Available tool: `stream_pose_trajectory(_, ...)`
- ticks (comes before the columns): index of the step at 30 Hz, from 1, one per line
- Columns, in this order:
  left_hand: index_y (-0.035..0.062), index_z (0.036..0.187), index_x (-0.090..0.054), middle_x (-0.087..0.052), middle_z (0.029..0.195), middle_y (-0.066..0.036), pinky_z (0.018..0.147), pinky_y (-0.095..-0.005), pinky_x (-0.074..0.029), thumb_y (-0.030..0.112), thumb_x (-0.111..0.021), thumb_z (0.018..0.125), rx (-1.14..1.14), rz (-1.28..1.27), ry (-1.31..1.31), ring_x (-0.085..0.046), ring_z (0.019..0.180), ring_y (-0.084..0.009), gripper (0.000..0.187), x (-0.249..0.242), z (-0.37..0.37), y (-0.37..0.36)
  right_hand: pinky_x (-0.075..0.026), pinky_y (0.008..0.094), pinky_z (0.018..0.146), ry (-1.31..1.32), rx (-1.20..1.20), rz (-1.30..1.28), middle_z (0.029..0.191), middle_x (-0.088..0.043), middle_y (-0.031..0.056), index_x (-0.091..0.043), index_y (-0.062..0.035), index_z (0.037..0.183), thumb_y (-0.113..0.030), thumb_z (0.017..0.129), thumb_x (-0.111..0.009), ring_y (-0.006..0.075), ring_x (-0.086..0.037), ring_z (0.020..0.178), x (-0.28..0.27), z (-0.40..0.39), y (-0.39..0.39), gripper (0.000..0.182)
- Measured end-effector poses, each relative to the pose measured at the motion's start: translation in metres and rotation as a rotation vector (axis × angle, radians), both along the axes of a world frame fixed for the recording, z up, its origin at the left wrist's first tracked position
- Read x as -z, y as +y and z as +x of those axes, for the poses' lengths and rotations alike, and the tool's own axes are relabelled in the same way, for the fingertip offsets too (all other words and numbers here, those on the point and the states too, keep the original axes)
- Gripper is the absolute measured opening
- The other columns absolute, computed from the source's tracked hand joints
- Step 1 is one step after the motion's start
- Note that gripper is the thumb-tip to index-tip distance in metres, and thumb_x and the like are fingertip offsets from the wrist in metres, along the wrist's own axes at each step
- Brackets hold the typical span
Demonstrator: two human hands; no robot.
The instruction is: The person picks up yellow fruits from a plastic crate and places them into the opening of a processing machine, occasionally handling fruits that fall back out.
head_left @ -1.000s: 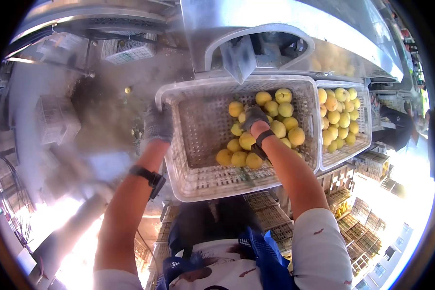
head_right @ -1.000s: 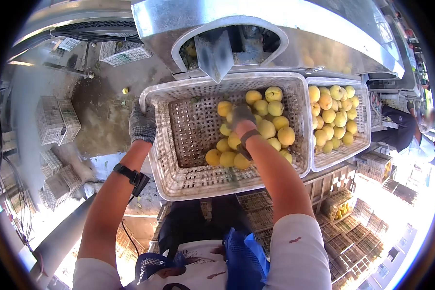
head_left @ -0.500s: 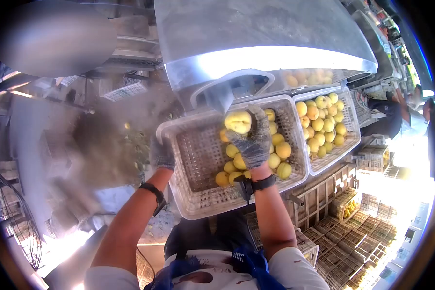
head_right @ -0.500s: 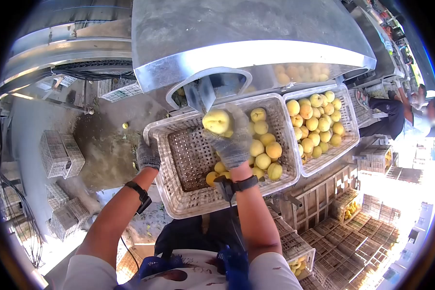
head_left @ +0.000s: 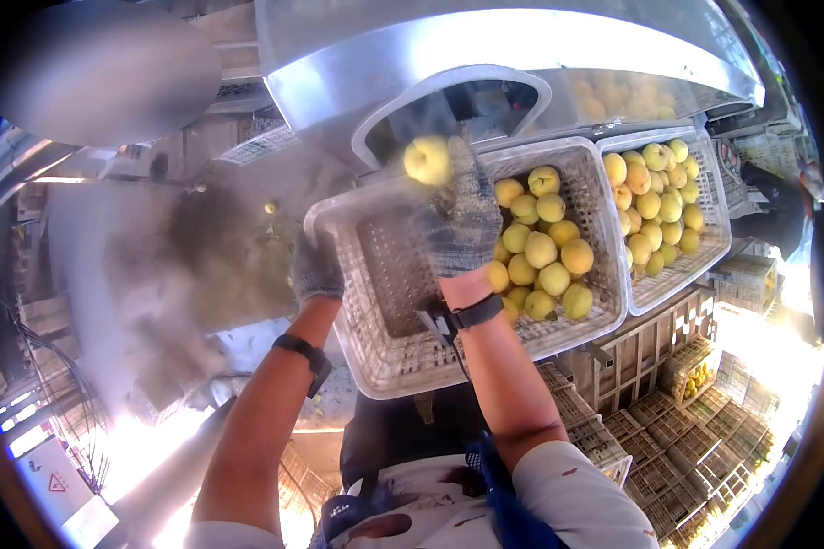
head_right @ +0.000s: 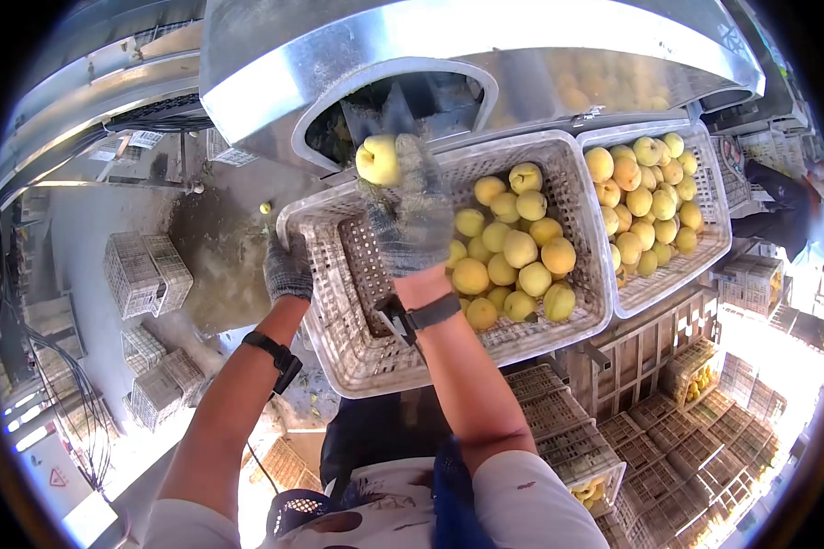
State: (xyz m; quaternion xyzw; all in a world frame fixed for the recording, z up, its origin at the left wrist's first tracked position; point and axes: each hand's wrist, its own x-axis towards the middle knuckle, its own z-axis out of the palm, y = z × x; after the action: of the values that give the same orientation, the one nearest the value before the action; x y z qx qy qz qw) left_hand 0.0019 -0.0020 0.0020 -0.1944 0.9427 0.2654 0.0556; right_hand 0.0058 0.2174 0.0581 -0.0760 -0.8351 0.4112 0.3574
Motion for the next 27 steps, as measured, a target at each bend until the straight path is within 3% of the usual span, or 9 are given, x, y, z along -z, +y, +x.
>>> stream_pose_trajectory(1,-0.0013,0.13,-0.056,-0.064,0.117,-0.033,0.092,-0.0558,-0.047,0.045,-0.053,0.1,0.033,0.051,0.068,-0.061,0.111,-0.0513,0.056,0.004,0.003,-0.002,-0.054,0.0455,0.095,0.013,0.018,-0.003,0.127,-0.063,0.0194,-0.056,-0.0051,0.14,-0.03,0.082,-0.082,0.0395,-0.065,0.112,0.003,-0.001,0.001,0.068)
stream_pose_trajectory(6,-0.0007,0.131,-0.056,-0.064,0.118,-0.034,0.092,-0.055,-0.047,0.045,-0.052,0.099,0.038,0.027,0.108,-0.061,0.111,-0.051,0.056,0.008,0.004,-0.003,-0.054,0.0462,0.091,-0.029,0.122,0.012,0.118,-0.068,0.0169,-0.059,-0.0028,0.134,-0.035,0.08,-0.083,0.0383,-0.066,0.104,0.003,-0.02,0.003,0.067)
stream_pose_trajectory(8,-0.0006,0.131,-0.056,-0.063,0.119,-0.034,0.092,-0.0546,-0.047,0.045,-0.052,0.099,0.036,0.048,0.058,-0.061,0.112,-0.0508,0.056,-0.006,0.002,0.003,-0.055,0.0449,0.086,0.065,0.206,0.257,0.111,-0.07,0.0144,-0.064,-0.0028,0.126,-0.038,0.076,-0.086,0.0361,-0.067,0.097,-0.003,-0.028,0.006,0.065)
stream_pose_trajectory(9,-0.0006,0.131,-0.057,-0.063,0.12,-0.034,0.092,-0.0545,-0.047,0.045,-0.052,0.099,0.012,0.051,0.012,-0.061,0.112,-0.0507,0.055,-0.01,0.0,0.005,-0.055,0.0437,0.084,0.075,0.214,0.252,0.104,-0.071,0.0132,-0.068,-0.0047,0.122,-0.039,0.073,-0.087,0.035,-0.067,0.095,-0.005,-0.03,0.008,0.062)
stream_pose_trajectory(15,-0.0011,0.129,-0.058,-0.064,0.117,-0.034,0.092,-0.0543,-0.047,0.044,-0.053,0.099,0.011,0.097,0.08,-0.061,0.111,-0.0507,0.055,0.005,0.003,-0.002,-0.054,0.0475,0.086,0.106,0.294,0.044,0.105,-0.071,0.0111,-0.068,-0.0101,0.123,-0.044,0.072,-0.087,0.0356,-0.066,0.099,-0.002,-0.043,-0.008,0.064)
stream_pose_trajectory(18,-0.0014,0.128,-0.058,-0.065,0.116,-0.034,0.092,-0.0537,-0.048,0.044,-0.053,0.099,0.02,0.077,0.114,-0.062,0.111,-0.0504,0.054,0.009,0.001,-0.003,-0.05,0.0495,0.09,0.008,0.459,0.222,0.105,-0.073,0.0158,-0.072,-0.0059,0.119,-0.046,0.075,-0.083,0.0362,-0.067,0.101,-0.009,-0.058,-0.014,0.06)
stream_pose_trajectory(19,-0.0016,0.128,-0.059,-0.065,0.116,-0.034,0.093,-0.0533,-0.048,0.044,-0.053,0.099,0.006,0.059,0.115,-0.062,0.111,-0.0501,0.054,0.011,0.001,-0.004,-0.038,0.0534,0.111,-0.166,0.391,0.246,0.128,-0.065,0.0207,-0.057,-0.0079,0.14,-0.059,0.071,-0.083,0.0395,-0.057,0.124,-0.01,-0.058,-0.019,0.089)
stream_pose_trajectory(26,-0.0008,0.129,-0.061,-0.067,0.115,-0.032,0.095,-0.0517,-0.049,0.045,-0.055,0.099,0.015,0.069,0.116,-0.063,0.111,-0.0492,0.055,0.016,0.007,-0.007,-0.043,0.0549,0.104,-0.235,0.173,0.434,0.118,-0.069,0.0217,-0.061,0.0038,0.131,-0.049,0.074,-0.082,0.0455,-0.059,0.117,-0.042,-0.09,-0.001,0.08)
stream_pose_trajectory(27,-0.0004,0.131,-0.06,-0.068,0.115,-0.032,0.095,-0.0512,-0.049,0.045,-0.055,0.099,0.035,0.101,0.124,-0.063,0.112,-0.0485,0.056,0.022,0.005,-0.011,-0.03,0.0482,0.121,-0.049,0.268,0.193,0.143,-0.055,0.0239,-0.048,-0.0028,0.148,-0.064,0.074,-0.079,0.0409,-0.048,0.136,-0.051,-0.072,0.002,0.101)
